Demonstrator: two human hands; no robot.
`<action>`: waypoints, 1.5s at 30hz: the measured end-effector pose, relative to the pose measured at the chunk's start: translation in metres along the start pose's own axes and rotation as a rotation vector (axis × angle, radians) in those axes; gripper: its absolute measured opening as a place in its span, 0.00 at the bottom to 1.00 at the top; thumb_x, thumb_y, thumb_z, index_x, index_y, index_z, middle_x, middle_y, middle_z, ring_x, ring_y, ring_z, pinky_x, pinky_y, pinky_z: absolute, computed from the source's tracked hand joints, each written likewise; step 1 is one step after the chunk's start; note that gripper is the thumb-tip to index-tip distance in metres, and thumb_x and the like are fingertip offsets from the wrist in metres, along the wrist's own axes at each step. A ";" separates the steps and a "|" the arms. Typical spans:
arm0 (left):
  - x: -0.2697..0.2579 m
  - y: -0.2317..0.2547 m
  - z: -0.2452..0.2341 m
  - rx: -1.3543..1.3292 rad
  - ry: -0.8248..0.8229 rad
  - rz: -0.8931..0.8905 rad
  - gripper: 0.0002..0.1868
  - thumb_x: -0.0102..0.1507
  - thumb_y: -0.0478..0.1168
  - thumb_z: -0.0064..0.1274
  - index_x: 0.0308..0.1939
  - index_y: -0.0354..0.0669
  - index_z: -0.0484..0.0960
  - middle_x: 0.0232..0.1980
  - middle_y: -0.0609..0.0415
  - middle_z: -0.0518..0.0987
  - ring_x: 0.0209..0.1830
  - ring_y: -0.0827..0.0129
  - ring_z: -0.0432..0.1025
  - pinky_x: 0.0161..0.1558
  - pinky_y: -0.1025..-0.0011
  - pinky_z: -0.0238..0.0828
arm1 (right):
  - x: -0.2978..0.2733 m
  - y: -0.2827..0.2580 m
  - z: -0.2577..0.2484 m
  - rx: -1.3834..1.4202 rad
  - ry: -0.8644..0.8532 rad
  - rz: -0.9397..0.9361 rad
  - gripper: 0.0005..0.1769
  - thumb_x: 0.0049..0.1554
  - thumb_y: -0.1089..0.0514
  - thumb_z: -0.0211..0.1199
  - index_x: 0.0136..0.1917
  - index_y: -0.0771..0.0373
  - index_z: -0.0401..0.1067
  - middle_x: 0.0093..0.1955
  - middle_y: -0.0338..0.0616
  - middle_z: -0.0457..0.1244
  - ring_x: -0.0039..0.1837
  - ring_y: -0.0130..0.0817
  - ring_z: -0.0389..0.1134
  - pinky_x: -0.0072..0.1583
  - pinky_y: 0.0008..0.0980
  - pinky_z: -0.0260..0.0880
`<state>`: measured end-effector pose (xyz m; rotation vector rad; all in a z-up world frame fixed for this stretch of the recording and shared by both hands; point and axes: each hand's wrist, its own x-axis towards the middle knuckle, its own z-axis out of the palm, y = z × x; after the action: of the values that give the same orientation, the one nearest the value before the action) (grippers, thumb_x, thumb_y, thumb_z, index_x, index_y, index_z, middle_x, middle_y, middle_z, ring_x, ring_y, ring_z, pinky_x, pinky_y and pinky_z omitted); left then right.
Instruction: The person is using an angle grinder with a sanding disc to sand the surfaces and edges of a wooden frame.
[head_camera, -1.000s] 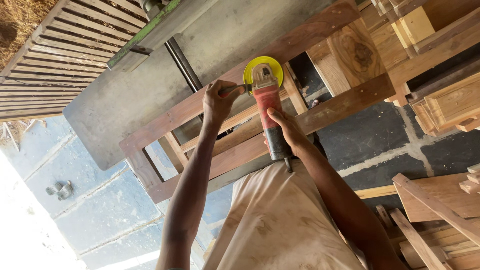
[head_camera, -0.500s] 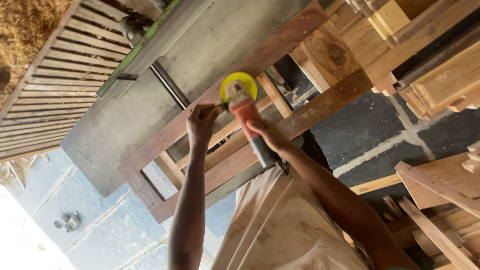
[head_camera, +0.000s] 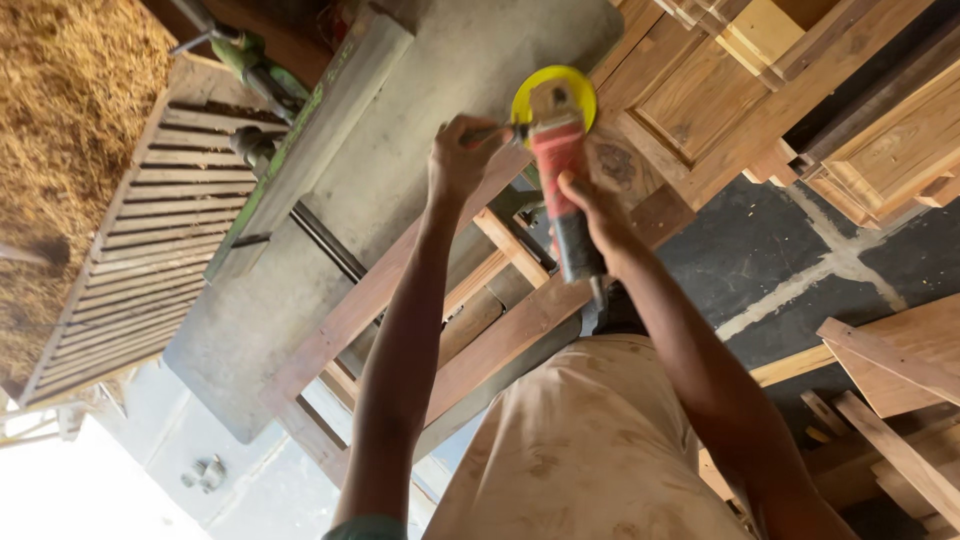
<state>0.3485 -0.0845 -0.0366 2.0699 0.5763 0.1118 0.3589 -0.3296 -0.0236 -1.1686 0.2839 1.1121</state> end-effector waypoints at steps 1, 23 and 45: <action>-0.005 0.000 -0.006 -0.006 -0.008 -0.005 0.16 0.57 0.47 0.70 0.42 0.43 0.87 0.43 0.54 0.86 0.43 0.72 0.82 0.47 0.72 0.80 | -0.003 0.007 0.004 0.008 -0.027 0.005 0.34 0.55 0.27 0.58 0.51 0.62 0.68 0.33 0.45 0.65 0.31 0.35 0.69 0.34 0.35 0.76; -0.051 0.020 -0.011 0.158 0.007 -0.117 0.14 0.57 0.44 0.71 0.43 0.44 0.86 0.43 0.50 0.82 0.42 0.66 0.80 0.45 0.69 0.78 | -0.018 0.032 -0.006 0.052 -0.045 0.038 0.30 0.56 0.31 0.60 0.48 0.61 0.69 0.32 0.43 0.65 0.30 0.35 0.70 0.33 0.35 0.75; -0.010 0.031 0.013 0.009 -0.046 -0.088 0.15 0.57 0.44 0.70 0.42 0.41 0.86 0.43 0.52 0.87 0.43 0.70 0.83 0.48 0.72 0.80 | -0.006 0.012 -0.024 -0.018 0.069 0.048 0.33 0.56 0.29 0.58 0.50 0.62 0.68 0.33 0.48 0.67 0.31 0.36 0.71 0.34 0.40 0.77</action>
<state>0.3548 -0.1127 -0.0171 2.0465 0.6394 0.0099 0.3546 -0.3538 -0.0363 -1.2232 0.3581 1.1193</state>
